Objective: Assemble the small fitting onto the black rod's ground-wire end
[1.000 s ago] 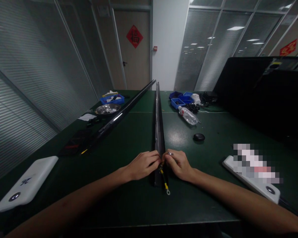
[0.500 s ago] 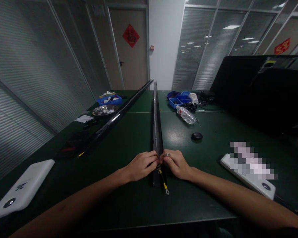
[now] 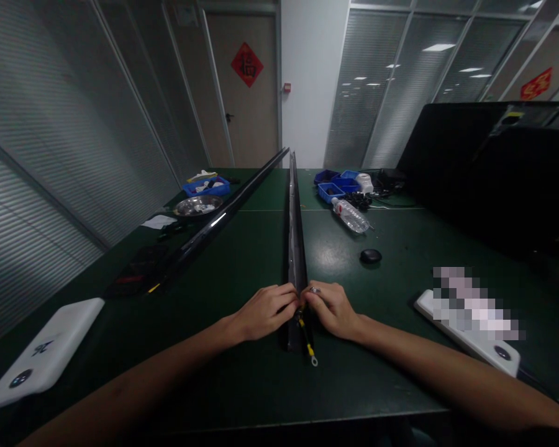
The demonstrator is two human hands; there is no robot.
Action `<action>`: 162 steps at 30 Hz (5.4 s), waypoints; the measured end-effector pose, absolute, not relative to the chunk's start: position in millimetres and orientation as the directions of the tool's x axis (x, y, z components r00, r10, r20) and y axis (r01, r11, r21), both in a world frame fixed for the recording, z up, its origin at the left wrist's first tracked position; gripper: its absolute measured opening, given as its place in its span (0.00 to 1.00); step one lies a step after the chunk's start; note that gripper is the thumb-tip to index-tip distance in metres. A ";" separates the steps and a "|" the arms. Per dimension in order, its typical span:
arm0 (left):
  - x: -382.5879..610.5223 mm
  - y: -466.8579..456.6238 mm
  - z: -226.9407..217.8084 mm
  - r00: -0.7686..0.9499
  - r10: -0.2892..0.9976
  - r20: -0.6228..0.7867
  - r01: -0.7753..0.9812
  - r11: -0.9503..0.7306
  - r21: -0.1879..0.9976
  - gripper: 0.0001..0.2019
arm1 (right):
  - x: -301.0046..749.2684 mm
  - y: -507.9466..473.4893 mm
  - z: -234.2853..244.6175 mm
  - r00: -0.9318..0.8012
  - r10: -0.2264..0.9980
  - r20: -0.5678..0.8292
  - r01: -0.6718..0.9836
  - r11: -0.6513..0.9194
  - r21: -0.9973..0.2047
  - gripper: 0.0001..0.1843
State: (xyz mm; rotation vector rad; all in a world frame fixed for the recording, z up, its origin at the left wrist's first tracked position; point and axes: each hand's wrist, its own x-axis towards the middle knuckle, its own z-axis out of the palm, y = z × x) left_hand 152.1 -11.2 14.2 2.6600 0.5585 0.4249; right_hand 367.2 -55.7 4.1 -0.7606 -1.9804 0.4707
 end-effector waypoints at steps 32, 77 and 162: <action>153.3 -9.2 12.7 0.870 0.433 0.235 0.313 -0.854 0.415 0.15 | 370.4 -52.1 -1.1 -0.395 0.671 0.627 0.312 0.740 -0.596 0.20; 153.0 -10.3 14.7 0.871 0.435 0.226 0.311 -0.847 0.430 0.17 | 368.9 -54.0 1.9 -0.371 0.670 0.643 0.330 0.742 -0.584 0.18; 153.6 -9.4 12.2 0.868 0.439 0.233 0.313 -0.846 0.432 0.16 | 368.1 -52.1 1.5 -0.387 0.664 0.640 0.304 0.747 -0.591 0.16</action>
